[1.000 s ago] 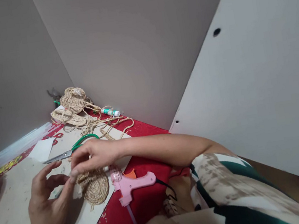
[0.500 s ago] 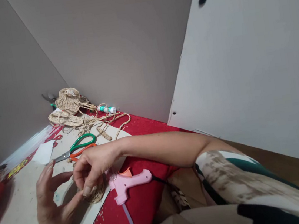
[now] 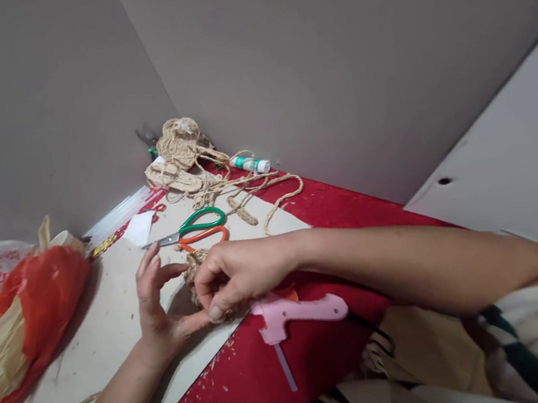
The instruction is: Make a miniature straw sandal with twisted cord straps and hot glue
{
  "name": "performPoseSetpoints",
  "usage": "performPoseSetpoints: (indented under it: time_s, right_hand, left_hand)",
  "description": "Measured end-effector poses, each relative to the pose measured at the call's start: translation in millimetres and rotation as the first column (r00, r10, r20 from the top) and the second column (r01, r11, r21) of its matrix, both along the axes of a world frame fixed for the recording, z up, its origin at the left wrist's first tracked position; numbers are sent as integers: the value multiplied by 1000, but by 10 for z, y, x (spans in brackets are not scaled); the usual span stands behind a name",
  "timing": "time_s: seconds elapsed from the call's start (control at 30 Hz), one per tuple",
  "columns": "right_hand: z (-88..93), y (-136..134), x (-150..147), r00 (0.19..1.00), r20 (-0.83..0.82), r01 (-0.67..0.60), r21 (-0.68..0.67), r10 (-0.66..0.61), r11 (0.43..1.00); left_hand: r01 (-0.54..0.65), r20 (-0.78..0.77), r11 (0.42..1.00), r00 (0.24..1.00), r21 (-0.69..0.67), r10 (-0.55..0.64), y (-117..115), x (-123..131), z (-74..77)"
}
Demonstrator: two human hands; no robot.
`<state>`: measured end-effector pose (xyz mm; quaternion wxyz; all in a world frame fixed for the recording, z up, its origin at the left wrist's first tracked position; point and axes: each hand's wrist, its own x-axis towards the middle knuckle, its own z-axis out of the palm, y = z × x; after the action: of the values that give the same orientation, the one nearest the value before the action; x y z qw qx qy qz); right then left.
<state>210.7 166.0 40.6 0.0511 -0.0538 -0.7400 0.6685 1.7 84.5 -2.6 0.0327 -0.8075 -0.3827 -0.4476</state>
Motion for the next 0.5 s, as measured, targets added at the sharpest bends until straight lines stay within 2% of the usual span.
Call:
performPoseSetpoints:
  time_s: [0.17, 0.27, 0.37, 0.5]
  right_hand:
    - [136, -140, 41, 1000, -17, 24, 259, -20, 965]
    - [177, -205, 50, 996, -70, 83, 330, -63, 940]
    - [194, -254, 73, 995, -86, 77, 321, -52, 944]
    - [249, -307, 209, 999, 38, -12, 197, 4, 980]
  left_hand:
    - [11, 81, 1000, 997, 0, -11, -11, 23, -11]
    - [12, 156, 999, 988, -36, -7, -38, 62, -15]
    - [22, 218, 997, 976, -79, -4, -80, 127, -33]
    - [-18, 298, 992, 953, -128, 56, -77, 150, -46]
